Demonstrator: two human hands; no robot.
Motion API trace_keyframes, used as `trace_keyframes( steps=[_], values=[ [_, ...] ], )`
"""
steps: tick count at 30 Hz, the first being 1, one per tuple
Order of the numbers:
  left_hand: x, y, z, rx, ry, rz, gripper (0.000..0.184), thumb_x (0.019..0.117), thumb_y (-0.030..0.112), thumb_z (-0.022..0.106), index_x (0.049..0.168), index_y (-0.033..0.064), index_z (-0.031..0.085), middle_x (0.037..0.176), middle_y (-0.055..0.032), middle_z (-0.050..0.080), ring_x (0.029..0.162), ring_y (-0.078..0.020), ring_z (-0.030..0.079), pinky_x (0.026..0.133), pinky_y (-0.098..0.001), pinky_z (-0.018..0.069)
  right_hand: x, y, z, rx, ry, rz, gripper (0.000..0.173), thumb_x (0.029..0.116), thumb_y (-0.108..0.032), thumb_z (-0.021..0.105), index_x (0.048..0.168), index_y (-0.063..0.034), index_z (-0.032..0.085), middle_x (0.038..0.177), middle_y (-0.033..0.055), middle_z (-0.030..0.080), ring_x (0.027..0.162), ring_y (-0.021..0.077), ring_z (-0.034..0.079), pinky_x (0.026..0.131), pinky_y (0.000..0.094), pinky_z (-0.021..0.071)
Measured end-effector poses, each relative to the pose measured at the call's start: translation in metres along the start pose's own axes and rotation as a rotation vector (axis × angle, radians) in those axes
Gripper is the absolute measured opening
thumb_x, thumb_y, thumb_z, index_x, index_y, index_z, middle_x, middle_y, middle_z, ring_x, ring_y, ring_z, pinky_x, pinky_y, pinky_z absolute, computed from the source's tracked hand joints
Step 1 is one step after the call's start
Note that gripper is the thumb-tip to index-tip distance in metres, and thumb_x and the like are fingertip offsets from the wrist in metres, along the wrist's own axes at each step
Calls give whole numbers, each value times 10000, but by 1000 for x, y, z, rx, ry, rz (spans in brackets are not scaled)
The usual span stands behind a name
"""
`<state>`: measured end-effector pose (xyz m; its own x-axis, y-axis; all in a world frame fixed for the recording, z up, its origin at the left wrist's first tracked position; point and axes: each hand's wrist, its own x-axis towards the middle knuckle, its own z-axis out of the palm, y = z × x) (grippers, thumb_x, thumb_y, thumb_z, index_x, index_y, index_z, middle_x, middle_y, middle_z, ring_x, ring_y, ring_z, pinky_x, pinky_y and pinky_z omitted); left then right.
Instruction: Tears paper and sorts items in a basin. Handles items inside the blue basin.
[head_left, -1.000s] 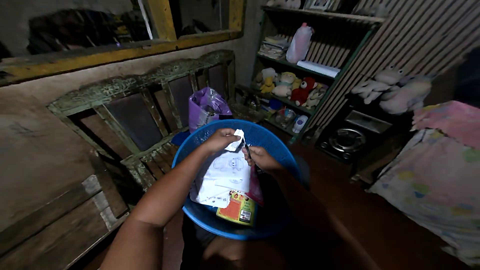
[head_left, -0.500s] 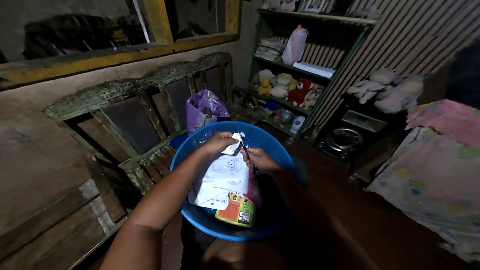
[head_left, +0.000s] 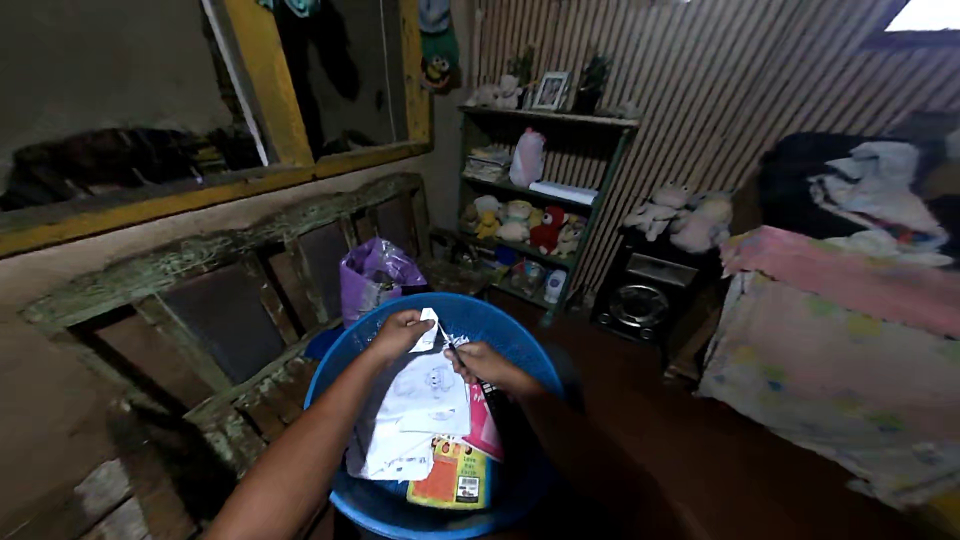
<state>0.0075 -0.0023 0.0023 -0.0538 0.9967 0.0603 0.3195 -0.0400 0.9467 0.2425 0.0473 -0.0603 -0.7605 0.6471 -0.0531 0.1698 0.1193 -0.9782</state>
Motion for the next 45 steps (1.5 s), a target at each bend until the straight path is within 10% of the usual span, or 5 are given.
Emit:
trace_keyframes(
  steps=[45],
  values=[
    [3,-4,-1,57,-66,79,178,992,287,674,957,112,682,688,32,598,531,-58,503,506,-237,445,-8,-12,3,-17,-13,-26,518,1080,-500,445,994,-27,638,774,28,602,589,104,560,537,270,490]
  ],
)
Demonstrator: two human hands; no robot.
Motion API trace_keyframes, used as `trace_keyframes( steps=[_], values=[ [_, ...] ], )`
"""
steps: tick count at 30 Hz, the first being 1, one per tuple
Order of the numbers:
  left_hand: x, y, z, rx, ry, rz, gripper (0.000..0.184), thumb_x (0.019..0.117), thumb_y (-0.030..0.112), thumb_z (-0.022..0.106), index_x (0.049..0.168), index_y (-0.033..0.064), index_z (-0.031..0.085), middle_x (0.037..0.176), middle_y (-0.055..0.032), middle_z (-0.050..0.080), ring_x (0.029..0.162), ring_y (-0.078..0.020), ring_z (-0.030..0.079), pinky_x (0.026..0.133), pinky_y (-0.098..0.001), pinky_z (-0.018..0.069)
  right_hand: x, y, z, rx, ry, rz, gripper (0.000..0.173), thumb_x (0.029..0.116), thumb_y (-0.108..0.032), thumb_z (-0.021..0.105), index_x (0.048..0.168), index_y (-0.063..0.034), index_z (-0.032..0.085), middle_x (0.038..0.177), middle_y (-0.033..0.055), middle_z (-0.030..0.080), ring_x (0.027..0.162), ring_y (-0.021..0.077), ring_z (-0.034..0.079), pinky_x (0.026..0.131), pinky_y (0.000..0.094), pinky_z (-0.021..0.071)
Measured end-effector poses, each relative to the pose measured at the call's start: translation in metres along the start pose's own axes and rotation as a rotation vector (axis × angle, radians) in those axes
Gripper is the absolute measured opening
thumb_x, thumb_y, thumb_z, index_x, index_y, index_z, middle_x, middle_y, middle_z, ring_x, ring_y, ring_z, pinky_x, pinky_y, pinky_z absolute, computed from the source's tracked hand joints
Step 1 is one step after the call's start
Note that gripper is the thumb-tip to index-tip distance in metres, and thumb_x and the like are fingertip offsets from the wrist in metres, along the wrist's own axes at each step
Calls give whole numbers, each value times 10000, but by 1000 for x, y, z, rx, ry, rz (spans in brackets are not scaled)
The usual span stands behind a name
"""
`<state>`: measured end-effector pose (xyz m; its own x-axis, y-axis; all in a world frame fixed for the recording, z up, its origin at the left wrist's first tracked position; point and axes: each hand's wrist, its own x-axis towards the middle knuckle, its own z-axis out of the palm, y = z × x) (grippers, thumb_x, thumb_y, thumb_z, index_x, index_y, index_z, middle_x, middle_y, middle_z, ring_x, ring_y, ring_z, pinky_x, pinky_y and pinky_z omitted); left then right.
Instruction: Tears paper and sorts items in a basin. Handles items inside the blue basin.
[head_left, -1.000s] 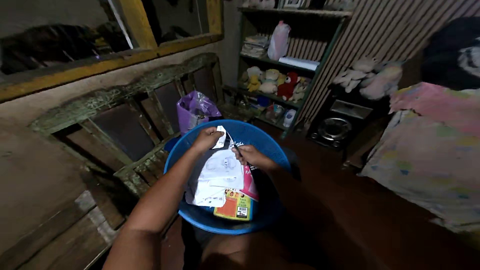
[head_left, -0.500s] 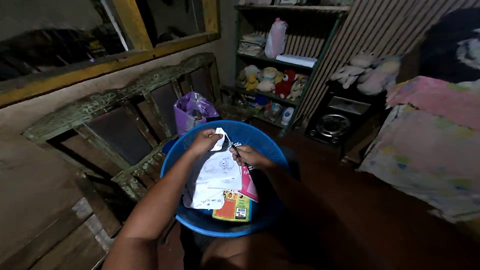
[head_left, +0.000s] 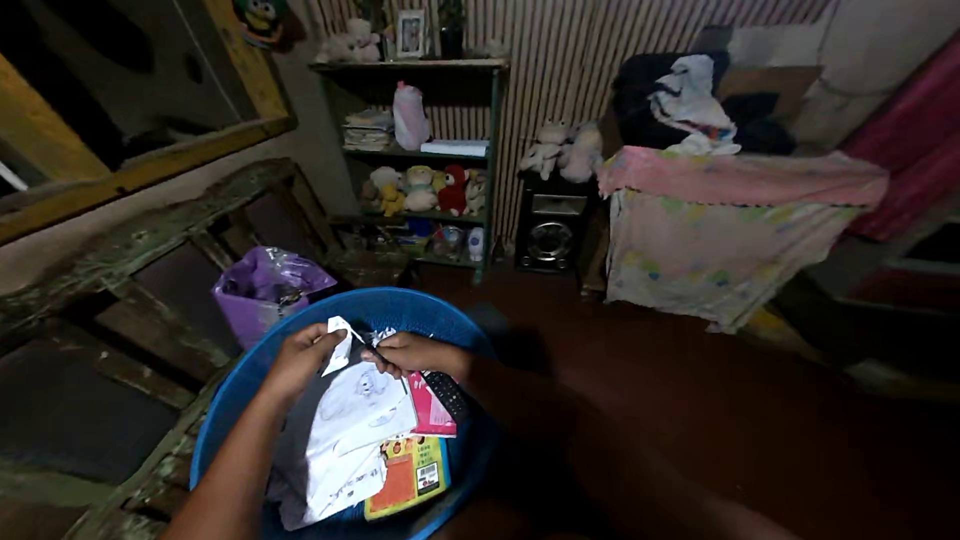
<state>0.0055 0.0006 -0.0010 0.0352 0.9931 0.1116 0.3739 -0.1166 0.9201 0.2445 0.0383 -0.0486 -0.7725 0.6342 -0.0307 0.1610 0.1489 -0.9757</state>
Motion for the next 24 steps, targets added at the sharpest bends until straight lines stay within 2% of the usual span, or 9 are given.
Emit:
trace_keyframes(
  steps=[9,13,16,20,24],
  values=[
    [0,-3,-1,10,6,19,163,990,261,667,922,114,674,670,38,581,522,-60,496,498,-239,439,1,1,1,-3,-18,-25,509,1080,-491,451,976,-26,631,765,34,597,592,113,565,533,278,490],
    [-2,-2,0,-10,9,6,162,992,267,669,950,111,680,686,35,596,526,-62,505,500,-240,448,0,0,0,12,-11,-19,505,1071,-497,475,975,-27,634,771,35,596,594,111,563,532,272,486],
    [-2,-1,0,-12,12,-15,180,998,288,662,956,114,676,715,30,606,560,-65,523,523,-246,458,2,2,1,0,2,0,508,1068,-506,474,984,-31,635,776,31,597,596,105,560,534,268,482],
    [-3,1,1,-40,4,-39,247,1011,338,649,1007,97,701,796,-8,671,643,-93,607,582,-278,522,1,0,1,-3,17,18,508,1072,-507,463,1011,-33,634,780,27,594,600,103,562,547,270,493],
    [-6,4,3,-64,-35,-70,251,1012,348,638,1028,101,678,782,3,646,650,-99,601,601,-284,524,2,0,1,9,42,31,518,1061,-528,476,1015,-38,639,777,23,595,595,98,558,545,266,493]
  ],
)
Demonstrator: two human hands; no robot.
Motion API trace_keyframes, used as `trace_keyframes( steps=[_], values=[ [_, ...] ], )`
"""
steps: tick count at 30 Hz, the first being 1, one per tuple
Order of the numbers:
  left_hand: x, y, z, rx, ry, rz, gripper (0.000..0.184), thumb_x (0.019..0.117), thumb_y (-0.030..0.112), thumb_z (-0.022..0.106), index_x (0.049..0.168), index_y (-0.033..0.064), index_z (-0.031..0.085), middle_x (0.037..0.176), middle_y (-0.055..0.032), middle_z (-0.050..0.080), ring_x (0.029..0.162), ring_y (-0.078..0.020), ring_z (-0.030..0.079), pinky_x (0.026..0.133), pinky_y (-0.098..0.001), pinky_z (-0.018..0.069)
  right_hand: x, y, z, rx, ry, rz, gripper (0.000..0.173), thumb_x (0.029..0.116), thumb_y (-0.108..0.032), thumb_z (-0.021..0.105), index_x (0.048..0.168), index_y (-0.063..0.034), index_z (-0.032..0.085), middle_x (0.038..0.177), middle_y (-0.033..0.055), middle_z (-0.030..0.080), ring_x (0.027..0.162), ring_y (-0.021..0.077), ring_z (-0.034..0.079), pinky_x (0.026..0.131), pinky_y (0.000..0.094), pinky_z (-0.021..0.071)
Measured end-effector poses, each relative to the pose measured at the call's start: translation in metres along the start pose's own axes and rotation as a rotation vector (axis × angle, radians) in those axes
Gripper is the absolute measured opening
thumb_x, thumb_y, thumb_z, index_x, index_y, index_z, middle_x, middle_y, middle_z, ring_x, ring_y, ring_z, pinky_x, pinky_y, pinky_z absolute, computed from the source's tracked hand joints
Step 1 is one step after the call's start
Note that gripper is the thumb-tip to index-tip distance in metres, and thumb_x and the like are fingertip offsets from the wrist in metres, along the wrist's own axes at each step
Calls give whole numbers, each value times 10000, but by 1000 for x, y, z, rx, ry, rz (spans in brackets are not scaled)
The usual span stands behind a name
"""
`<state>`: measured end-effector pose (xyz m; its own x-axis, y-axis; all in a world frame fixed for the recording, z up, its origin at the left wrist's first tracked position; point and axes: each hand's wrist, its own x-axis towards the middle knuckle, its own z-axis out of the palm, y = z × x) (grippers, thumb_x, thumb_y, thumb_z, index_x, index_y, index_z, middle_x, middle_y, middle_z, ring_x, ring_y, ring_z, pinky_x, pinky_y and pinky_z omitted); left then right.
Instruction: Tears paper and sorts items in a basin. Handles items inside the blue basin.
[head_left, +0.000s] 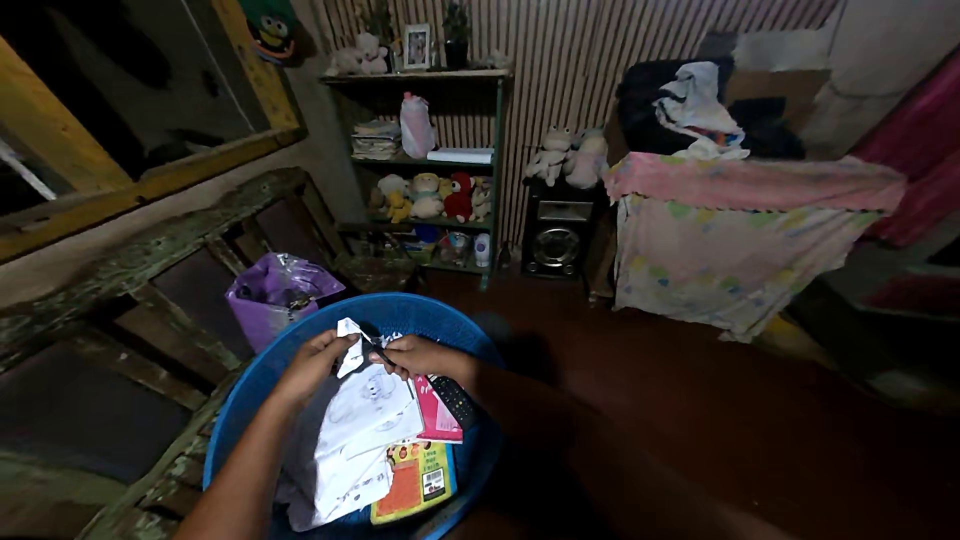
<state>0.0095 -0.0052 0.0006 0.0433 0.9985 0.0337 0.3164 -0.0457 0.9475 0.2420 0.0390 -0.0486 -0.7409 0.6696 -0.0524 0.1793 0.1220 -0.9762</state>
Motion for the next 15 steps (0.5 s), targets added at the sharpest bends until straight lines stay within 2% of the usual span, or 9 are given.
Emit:
trace_keyframes(
  steps=[3,6,9,13,15],
  values=[
    [-1,0,1,-16,-15,-41,244,1026,297,624,1069,67,691,824,-37,694,690,-132,657,647,-327,579,1,1,0,15,9,-3,513,1060,-521,486,1011,-34,641,775,25,595,596,101,560,551,269,499],
    [-1,1,3,-18,-9,-66,224,1054,248,581,1099,45,665,861,-61,711,664,-135,644,615,-306,560,2,3,0,11,5,-9,489,1068,-499,480,1009,-39,638,769,19,592,598,102,562,555,272,498],
    [-2,5,2,-77,-16,-114,244,1086,218,519,1193,16,605,951,-113,734,762,-203,719,693,-357,617,4,4,2,7,9,-8,494,1062,-511,489,1004,-44,641,772,19,602,594,100,564,549,270,497],
    [-2,12,3,-71,15,-118,264,1093,225,501,1244,22,577,917,-86,695,731,-173,688,688,-339,606,2,4,-1,18,12,-48,501,1076,-493,462,1030,-32,651,789,26,607,602,106,566,556,275,503],
    [-2,15,3,-62,33,-128,257,1099,232,492,1231,29,578,907,-77,687,713,-153,667,681,-319,590,4,6,-3,24,-2,-48,509,1081,-492,443,1028,-28,647,794,27,609,604,109,575,559,284,515]
  ],
)
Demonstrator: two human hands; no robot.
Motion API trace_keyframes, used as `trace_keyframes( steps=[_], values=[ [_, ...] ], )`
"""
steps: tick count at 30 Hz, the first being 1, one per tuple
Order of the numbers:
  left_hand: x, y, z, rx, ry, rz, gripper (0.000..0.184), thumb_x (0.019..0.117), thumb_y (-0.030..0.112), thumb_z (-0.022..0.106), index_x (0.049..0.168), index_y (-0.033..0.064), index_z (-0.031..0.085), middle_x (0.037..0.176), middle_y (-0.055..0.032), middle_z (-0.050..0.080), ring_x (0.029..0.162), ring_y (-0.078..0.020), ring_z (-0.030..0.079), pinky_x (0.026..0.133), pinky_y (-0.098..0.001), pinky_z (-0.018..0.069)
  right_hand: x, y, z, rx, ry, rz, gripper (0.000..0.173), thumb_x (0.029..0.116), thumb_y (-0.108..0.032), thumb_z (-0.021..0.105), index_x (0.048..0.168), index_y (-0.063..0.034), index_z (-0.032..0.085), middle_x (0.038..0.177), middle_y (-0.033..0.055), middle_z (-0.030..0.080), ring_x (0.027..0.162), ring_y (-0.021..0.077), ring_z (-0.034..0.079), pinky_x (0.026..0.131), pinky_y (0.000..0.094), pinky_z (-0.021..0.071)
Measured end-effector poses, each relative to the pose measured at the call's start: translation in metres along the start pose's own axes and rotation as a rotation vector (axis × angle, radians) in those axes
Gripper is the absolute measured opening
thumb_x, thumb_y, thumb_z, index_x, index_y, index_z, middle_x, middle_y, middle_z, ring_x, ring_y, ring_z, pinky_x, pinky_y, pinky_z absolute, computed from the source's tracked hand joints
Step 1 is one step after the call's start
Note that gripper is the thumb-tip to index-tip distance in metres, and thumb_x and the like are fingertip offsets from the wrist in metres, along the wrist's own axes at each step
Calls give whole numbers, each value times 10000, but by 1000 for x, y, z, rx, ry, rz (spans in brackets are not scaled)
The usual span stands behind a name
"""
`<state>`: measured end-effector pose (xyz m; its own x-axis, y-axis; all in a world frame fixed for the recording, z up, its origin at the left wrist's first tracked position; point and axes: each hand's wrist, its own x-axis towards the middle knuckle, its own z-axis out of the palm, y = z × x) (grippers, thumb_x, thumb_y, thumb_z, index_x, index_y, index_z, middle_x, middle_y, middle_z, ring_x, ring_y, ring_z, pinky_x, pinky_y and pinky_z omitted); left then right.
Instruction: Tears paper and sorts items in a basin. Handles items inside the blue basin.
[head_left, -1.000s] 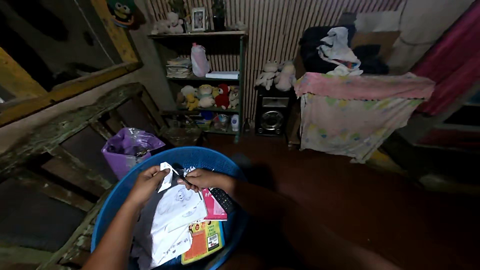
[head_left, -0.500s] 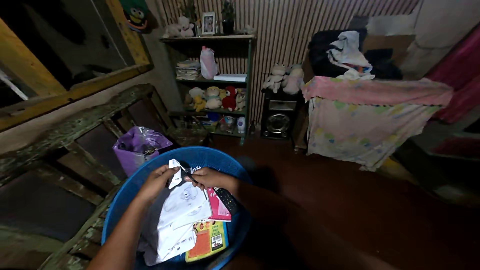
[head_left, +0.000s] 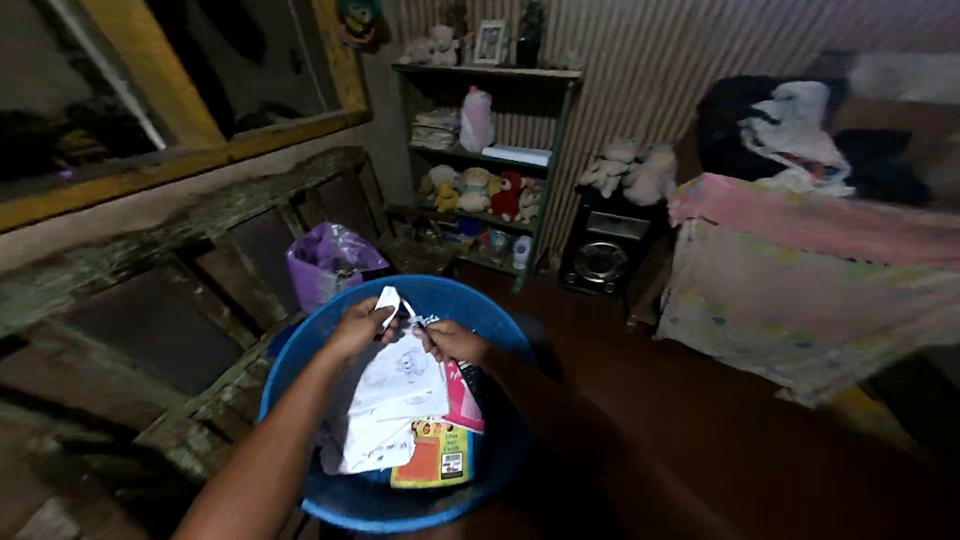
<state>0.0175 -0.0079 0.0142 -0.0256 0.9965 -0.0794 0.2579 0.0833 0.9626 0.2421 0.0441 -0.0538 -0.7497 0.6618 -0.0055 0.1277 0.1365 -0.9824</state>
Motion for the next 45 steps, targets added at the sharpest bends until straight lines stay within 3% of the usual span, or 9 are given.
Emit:
trace_keyframes(
  steps=[4,11,18,24,28,37,45],
  values=[
    [4,-6,-1,-42,22,2,273,1102,244,483,1242,34,590,885,-88,686,674,-148,647,651,-305,571,3,3,-1,28,-20,35,492,1076,-492,457,1021,-42,646,792,11,613,606,93,581,562,259,518],
    [8,-12,-2,-50,17,30,264,1092,275,501,1133,36,605,794,-68,667,590,-124,599,571,-269,527,8,8,-3,5,-40,-22,482,1088,-456,440,952,-42,646,754,18,604,607,114,580,566,281,518],
    [3,-7,2,-38,-85,52,246,1089,245,507,1116,33,628,829,-70,684,612,-106,596,577,-245,507,5,5,-1,-7,-40,-63,501,1092,-457,426,919,-40,644,733,21,595,606,119,579,566,287,515],
    [2,-6,3,-73,-114,18,253,1094,249,506,1150,29,617,870,-79,712,672,-120,656,605,-247,542,5,7,1,12,-54,-64,486,1099,-437,417,929,-38,636,731,23,590,603,122,577,561,288,513],
    [2,-6,4,-77,-119,29,254,1096,246,495,1170,32,610,880,-74,698,675,-120,642,616,-258,540,3,3,5,-14,-35,-62,440,1105,-391,424,982,-31,645,782,21,607,631,113,586,598,290,534],
    [2,-7,6,-62,-180,50,266,1096,257,500,1165,34,627,870,-71,701,669,-114,639,620,-252,541,4,5,6,12,-8,-108,468,1106,-406,394,977,-29,638,806,28,613,677,120,608,640,297,550],
    [1,-7,5,-75,-177,54,264,1093,253,504,1177,38,631,863,-82,702,657,-121,637,612,-256,538,5,8,8,22,-4,-123,437,1105,-385,426,975,-30,643,787,25,612,636,111,595,592,277,534]
  ],
)
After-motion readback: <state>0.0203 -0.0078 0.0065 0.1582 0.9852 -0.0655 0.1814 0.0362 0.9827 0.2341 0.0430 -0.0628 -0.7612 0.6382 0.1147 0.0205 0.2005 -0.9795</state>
